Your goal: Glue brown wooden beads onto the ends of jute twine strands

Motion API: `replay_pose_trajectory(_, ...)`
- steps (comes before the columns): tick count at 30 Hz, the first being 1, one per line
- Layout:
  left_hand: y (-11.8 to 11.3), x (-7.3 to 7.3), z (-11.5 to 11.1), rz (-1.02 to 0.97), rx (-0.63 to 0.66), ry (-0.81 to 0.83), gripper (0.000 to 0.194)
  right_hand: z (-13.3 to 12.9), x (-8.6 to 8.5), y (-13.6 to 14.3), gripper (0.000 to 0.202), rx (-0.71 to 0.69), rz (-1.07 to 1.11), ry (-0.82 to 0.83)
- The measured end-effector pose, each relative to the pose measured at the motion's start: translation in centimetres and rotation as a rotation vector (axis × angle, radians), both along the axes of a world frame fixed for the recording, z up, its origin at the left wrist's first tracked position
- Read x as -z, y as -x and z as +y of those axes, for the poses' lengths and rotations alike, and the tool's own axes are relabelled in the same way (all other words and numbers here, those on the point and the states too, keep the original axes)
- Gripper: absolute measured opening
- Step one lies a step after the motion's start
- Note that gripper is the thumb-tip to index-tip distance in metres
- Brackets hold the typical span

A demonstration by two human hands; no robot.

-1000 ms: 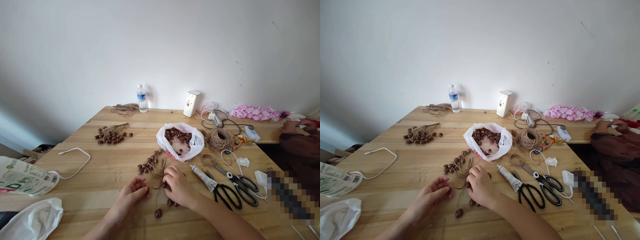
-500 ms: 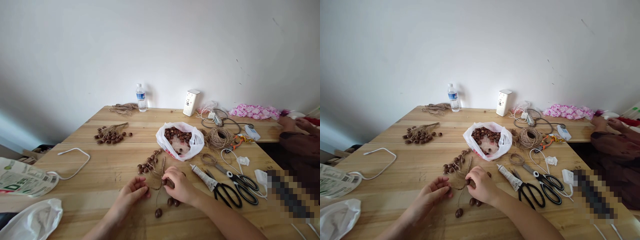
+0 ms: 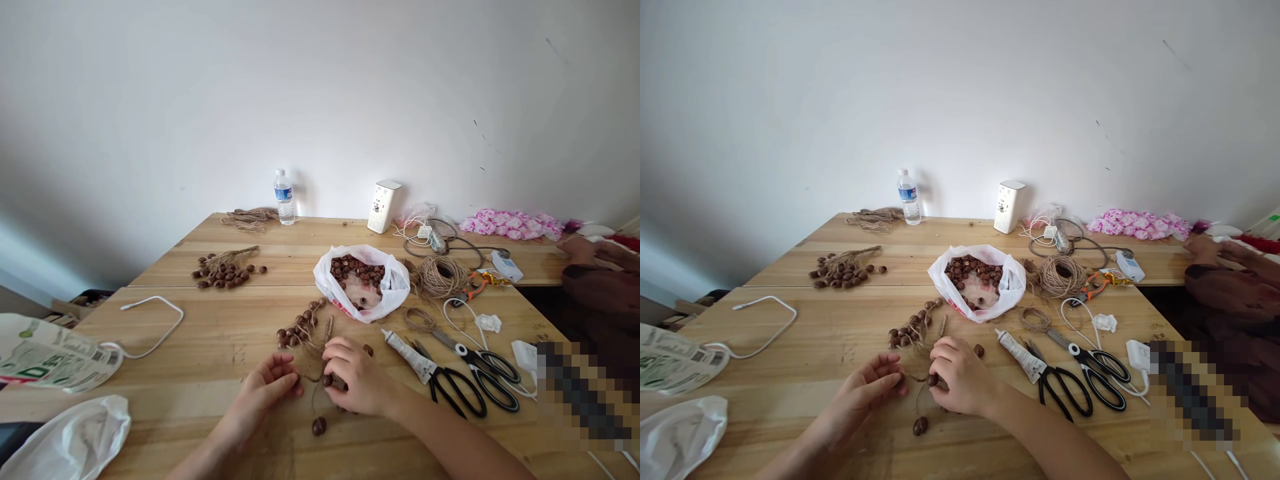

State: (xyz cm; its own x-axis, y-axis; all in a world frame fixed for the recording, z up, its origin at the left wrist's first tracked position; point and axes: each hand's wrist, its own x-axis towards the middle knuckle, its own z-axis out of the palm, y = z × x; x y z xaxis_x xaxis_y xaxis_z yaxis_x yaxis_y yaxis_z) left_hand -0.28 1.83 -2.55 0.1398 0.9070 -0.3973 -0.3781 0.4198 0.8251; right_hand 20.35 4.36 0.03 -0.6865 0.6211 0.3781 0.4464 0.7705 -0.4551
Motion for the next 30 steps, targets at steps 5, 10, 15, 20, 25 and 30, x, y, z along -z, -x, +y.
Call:
replay_pose_trajectory(5,0.0,0.1,0.0,0.001,-0.003,-0.003,0.041,0.0,0.1,0.2,0.019,-0.056,0.027,-0.006)
replay_pose_trajectory(10,0.0,-0.2,0.0,0.011,-0.004,0.010,0.041,0.1,-0.3,-0.1,0.014,0.011,-0.067,0.061)
replay_pose_trajectory(15,-0.1,-0.7,0.0,0.032,-0.012,0.022,0.041,0.5,-0.8,-0.9,0.026,0.203,-0.004,0.071)
replay_pose_trajectory(20,-0.1,-0.6,-0.1,0.019,-0.015,0.015,0.042,0.1,-0.9,-0.6,0.015,0.101,-0.067,0.068)
replay_pose_trajectory(25,0.0,-0.2,0.0,0.019,-0.010,0.016,0.042,-0.5,-0.3,-0.1,0.006,0.105,-0.264,0.071)
replay_pose_trajectory(30,0.0,0.0,0.1,-0.009,-0.008,0.005,0.040,-0.5,0.1,-0.1,0.008,0.173,-0.258,0.118)
